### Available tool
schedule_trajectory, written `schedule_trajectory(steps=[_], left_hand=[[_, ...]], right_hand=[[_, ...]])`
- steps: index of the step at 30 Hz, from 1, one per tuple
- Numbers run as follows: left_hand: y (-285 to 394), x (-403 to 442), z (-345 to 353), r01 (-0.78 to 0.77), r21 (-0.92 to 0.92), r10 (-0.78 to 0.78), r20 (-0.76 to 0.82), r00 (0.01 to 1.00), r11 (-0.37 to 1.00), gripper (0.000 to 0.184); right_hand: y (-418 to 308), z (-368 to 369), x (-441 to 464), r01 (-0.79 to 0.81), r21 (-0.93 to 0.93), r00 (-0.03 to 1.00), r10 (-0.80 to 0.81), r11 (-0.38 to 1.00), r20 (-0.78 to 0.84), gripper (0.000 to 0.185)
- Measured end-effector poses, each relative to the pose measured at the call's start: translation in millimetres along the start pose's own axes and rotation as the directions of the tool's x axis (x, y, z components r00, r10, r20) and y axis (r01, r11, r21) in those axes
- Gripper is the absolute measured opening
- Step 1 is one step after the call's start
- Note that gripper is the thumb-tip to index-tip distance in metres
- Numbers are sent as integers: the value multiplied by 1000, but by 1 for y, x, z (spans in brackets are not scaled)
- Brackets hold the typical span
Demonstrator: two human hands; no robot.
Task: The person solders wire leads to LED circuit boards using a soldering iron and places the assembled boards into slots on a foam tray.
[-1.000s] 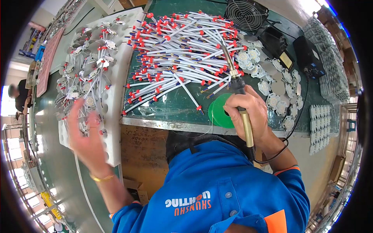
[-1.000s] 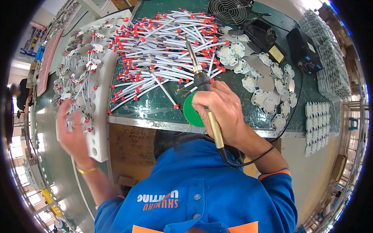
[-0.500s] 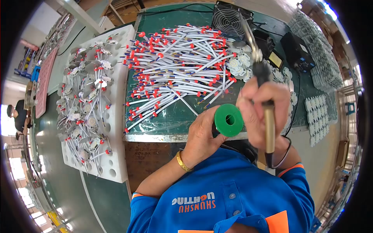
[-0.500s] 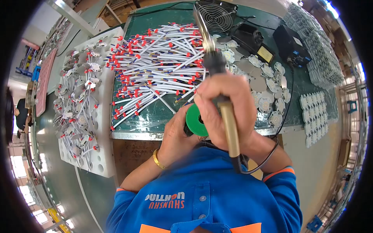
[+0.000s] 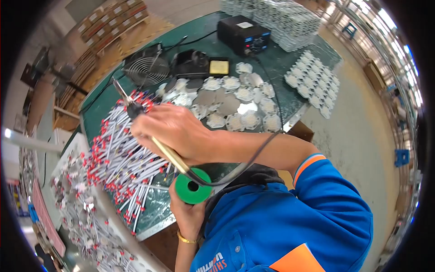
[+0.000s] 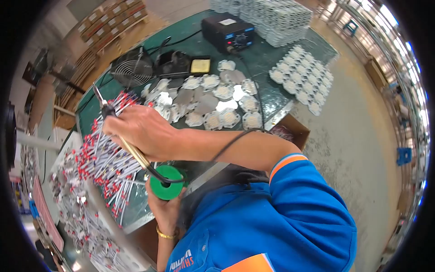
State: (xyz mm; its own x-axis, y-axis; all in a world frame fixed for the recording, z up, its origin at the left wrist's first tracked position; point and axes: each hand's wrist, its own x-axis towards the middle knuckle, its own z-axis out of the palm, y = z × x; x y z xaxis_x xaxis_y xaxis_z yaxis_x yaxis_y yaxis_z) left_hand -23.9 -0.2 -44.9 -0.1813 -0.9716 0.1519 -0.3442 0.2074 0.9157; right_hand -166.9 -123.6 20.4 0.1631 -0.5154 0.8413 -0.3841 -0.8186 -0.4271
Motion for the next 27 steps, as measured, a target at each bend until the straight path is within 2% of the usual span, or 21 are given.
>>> schedule_trajectory(steps=[2, 4, 6, 8, 10, 11, 13, 14, 16, 17, 18, 19, 20, 22, 23, 24, 25, 26, 27], left_hand=[[-1, -2, -3, -20, 44, 19, 25, 1000, 999, 66], [2, 3, -7, -27, 89, 25, 29, 999, 996, 68], [9, 6, -15, -46, 119, 39, 62, 997, 992, 66], [10, 8, -26, 13, 82, -19, 72, 997, 997, 61], [18, 11, -41, -208, 357, 169, 136, 976, 911, 53], [27, 12, -44, -132, 337, 91, 135, 987, 932, 43], [17, 13, -55, -136, 395, 81, 154, 985, 909, 39], [13, 12, -59, -149, 448, 75, 179, 981, 881, 37], [10, 11, -57, -168, 533, 93, 165, 982, 829, 31], [8, 12, -56, -232, 581, 147, 190, 971, 780, 29], [6, 13, -56, -293, 624, 198, 219, 955, 724, 27], [4, 14, -55, -290, 629, 197, 216, 956, 721, 27], [2, 15, -54, -285, 620, 197, 208, 958, 731, 25], [-2, 16, -55, -274, 613, 192, 197, 961, 741, 23], [-5, 18, -57, -313, 644, 215, 227, 950, 698, 23], [-6, 19, -59, -350, 672, 235, 259, 937, 653, 22], [-6, 19, -61, -330, 671, 196, 269, 943, 664, 22], [-5, 20, -64, -308, 671, 155, 279, 948, 675, 21], [-5, 17, -68, -297, 678, 147, 271, 951, 672, 21]], right_hand=[[-6, -27, -17, 94, -102, 995, -96, 990, -17, 17], [-7, -72, -44, 189, -258, 977, -156, 947, 144, 16], [-11, -120, -74, 197, -381, 948, -76, 903, 310, 17], [-12, -156, -102, 89, -438, 961, 39, 894, 275, 21], [-19, -179, -122, -5, -613, 963, 170, 790, 211, 26], [-23, -187, -130, -6, -605, 961, 171, 796, 216, 26], [-27, -197, -141, -94, -743, 890, 391, 662, 236, 31], [-28, -195, -140, -96, -737, 889, 391, 669, 239, 31], [-29, -190, -133, -162, -811, 825, 528, 562, 201, 40], [-28, -187, -133, -164, -807, 827, 525, 567, 201, 40], [-28, -184, -134, -203, -824, 789, 587, 529, 183, 41], [-28, -182, -134, -239, -839, 747, 645, 489, 163, 42], [-27, -181, -133, -238, -837, 748, 643, 493, 166, 42], [-26, -179, -131, -320, -740, 785, 603, 592, 143, 41], [-27, -178, -129, -318, -738, 785, 602, 596, 148, 41], [-29, -177, -126, -358, -723, 775, 619, 591, 122, 42], [-30, -175, -125, -398, -706, 765, 637, 586, 97, 42], [-32, -174, -126, -486, -663, 706, 703, 569, 87, 44], [-31, -170, -125, -484, -657, 706, 701, 578, 97, 44]])
